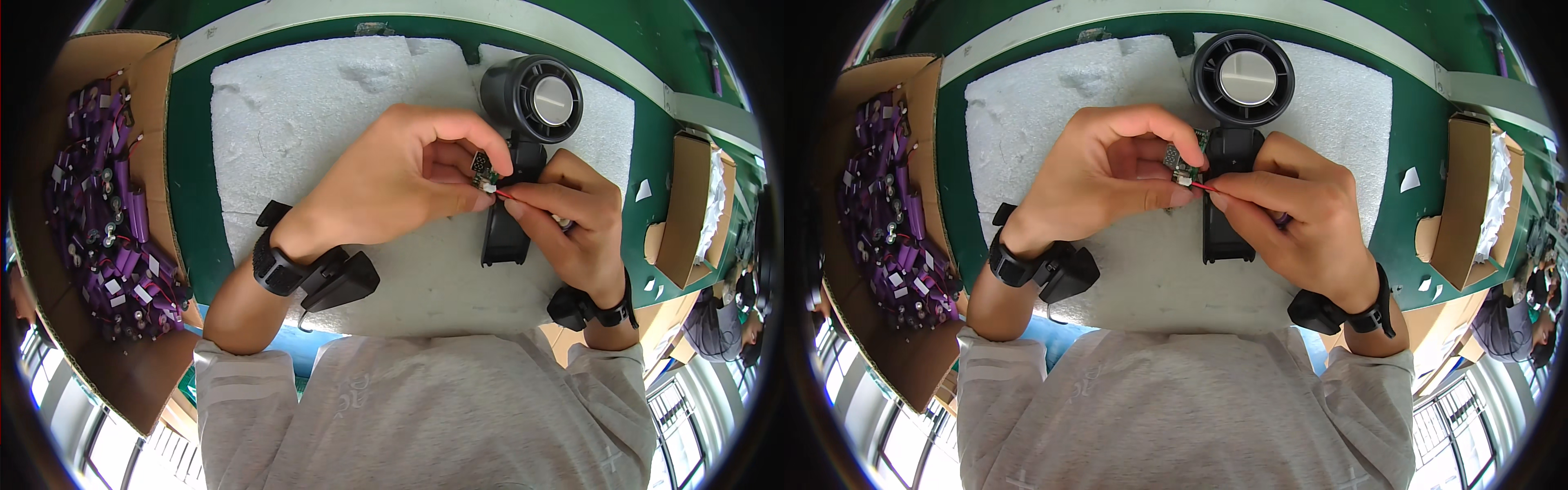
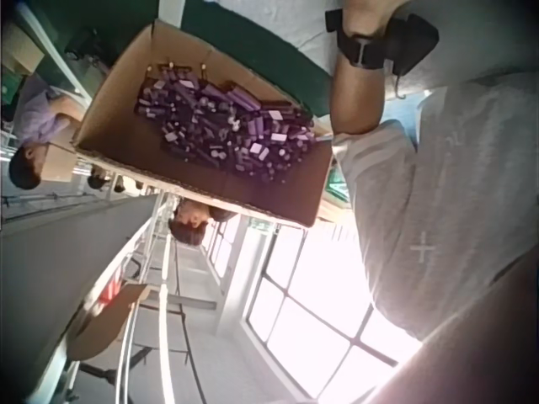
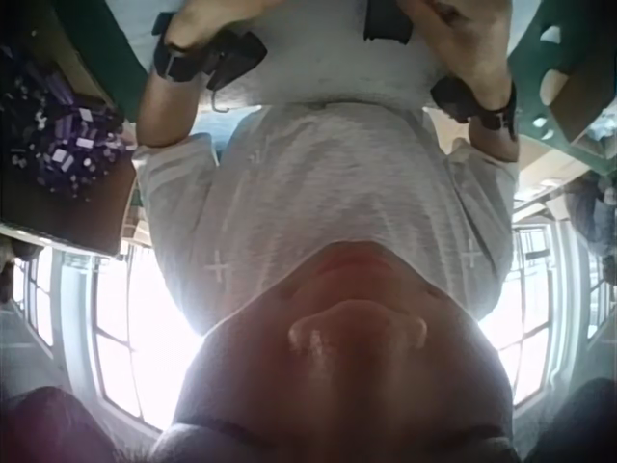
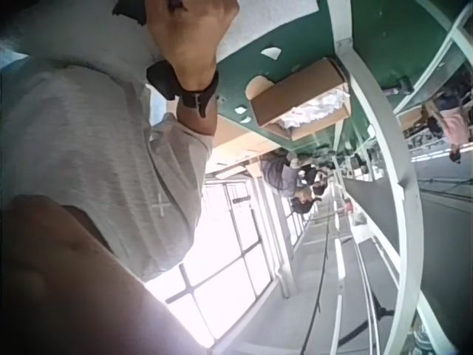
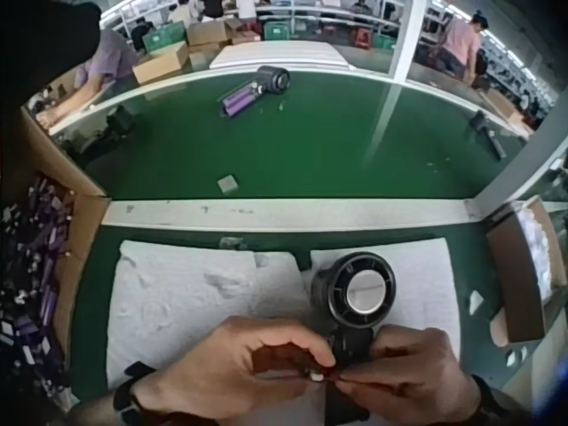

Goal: The person plugs a battery pack into a circuit board inside a fan housing and tucks it into place before setting the assembly aside. They then pick up another battery pack from a box and peel a sticker off of it.

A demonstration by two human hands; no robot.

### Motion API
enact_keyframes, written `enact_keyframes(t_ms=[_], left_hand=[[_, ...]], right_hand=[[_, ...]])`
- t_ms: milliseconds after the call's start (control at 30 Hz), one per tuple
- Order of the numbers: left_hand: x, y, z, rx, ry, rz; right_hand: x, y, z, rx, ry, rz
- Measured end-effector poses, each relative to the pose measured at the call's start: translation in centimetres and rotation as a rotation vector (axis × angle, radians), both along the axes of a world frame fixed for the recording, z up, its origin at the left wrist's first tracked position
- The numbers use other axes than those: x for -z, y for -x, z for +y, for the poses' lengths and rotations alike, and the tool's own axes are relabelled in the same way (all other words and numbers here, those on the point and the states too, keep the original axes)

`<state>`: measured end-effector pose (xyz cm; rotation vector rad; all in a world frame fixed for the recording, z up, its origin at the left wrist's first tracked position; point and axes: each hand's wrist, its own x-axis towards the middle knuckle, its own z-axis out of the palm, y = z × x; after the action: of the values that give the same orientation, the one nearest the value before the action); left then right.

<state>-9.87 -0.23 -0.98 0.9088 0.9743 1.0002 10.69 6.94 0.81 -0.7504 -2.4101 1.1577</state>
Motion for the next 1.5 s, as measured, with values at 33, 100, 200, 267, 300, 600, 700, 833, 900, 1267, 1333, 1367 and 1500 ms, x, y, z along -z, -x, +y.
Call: enact_keyframes(t_ms=[33,100,200,267,300,600,700,833,900,1267,1333,1367,1500], left_hand=[[-0.1,0.1,0.0,0.018,0.033,0.003],[0.0,0.2,0.0,0.019,0.033,0.004],[0.1,0.2,0.0,0.024,0.026,0.013],[0.0,0.1,0.0,0.003,0.001,0.021],[0.0,0.0,0.0,-0.008,-0.012,0.024],[0.1,-0.2,-0.1,-0.067,0.012,-0.037],[0.0,-0.3,-0.1,-0.081,0.007,-0.027],[0.3,-0.5,-0.3,-0.119,-0.139,0.062],[0.5,-0.6,-0.2,-0.134,-0.208,0.111],[0.6,-0.8,-0.1,-0.193,-0.493,0.402],[0.7,-0.6,0.0,-0.174,-0.525,0.428],[0.7,-0.6,0.0,-0.164,-0.541,0.442],[0.7,-0.6,0.0,-0.167,-0.593,0.48]], right_hand=[[0.0,0.0,0.0,-0.002,0.0,-0.001],[-0.1,0.0,0.0,-0.001,0.018,-0.01],[0.0,0.0,0.3,-0.013,0.041,0.001],[0.0,-0.1,0.7,-0.036,0.076,0.023],[0.0,-0.1,0.8,-0.038,0.072,0.026],[-0.6,-0.2,1.1,-0.065,0.169,-0.003],[-0.7,-0.2,1.1,-0.068,0.172,-0.025],[-0.7,-0.2,1.2,-0.07,0.189,-0.009],[-0.5,-0.3,1.2,-0.06,0.237,-0.008],[-0.2,-0.4,1.1,-0.035,0.253,-0.006],[0.0,-0.6,1.1,-0.022,0.236,-0.005],[0.0,-0.5,1.1,-0.021,0.236,-0.006],[-0.2,-0.5,1.1,-0.017,0.231,-0.008]])
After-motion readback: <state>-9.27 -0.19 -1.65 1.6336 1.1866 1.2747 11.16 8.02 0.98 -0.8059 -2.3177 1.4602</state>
